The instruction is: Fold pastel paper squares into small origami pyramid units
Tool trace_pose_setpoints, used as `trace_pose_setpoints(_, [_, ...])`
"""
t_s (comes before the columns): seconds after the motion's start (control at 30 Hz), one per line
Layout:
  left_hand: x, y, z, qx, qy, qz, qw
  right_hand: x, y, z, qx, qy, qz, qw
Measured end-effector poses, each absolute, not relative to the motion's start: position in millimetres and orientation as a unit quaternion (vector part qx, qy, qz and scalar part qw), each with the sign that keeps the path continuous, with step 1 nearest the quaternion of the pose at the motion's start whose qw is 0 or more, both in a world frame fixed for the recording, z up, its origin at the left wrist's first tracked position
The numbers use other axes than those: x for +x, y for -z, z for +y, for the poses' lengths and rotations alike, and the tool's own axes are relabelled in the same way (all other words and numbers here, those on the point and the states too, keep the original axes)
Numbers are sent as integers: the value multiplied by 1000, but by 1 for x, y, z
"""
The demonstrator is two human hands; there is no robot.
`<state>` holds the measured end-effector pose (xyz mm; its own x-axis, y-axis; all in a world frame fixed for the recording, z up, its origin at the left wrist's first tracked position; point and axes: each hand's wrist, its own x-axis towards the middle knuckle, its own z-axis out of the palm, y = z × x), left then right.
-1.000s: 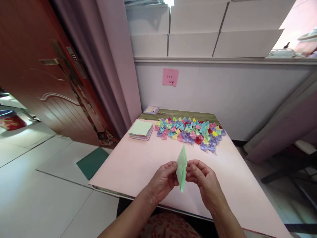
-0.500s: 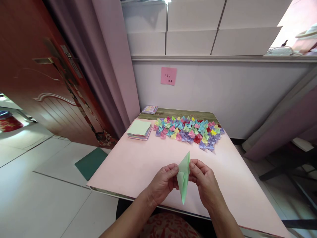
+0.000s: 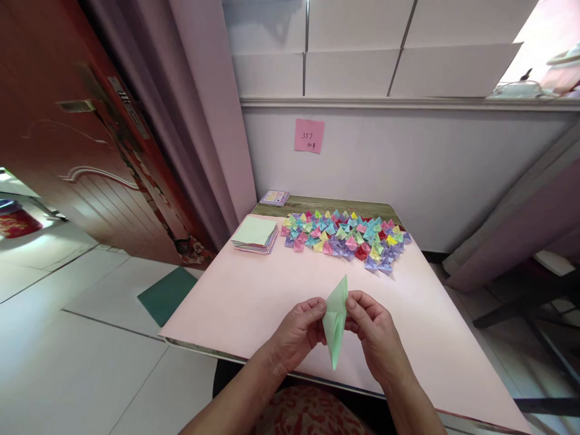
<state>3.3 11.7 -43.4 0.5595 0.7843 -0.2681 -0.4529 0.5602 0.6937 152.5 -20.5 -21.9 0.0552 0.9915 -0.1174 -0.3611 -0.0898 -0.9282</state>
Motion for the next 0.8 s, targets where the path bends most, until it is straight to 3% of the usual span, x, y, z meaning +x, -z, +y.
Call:
trace_pose_setpoints(0.27, [-12,30,23,515,-383,360,677,154,23,-19,-476,-549,-426,539])
trace_pose_setpoints(0.4, [-11,27,27,555,-352,360,662,151,30,-18,-479,-556,-459,501])
trace_pose_setpoints(0.5, [1,33,23,509,-371,385,675,146,38,-18,-560,-429,-513,489])
trace_pose_setpoints(0.67, [18,43,15,407,-451,412,679,139,50,-19,-625,-69,-639,442])
trace_pose_setpoints(0.8, [17,43,17,352,-443,402,720,138,59,-17,-612,68,-664,425])
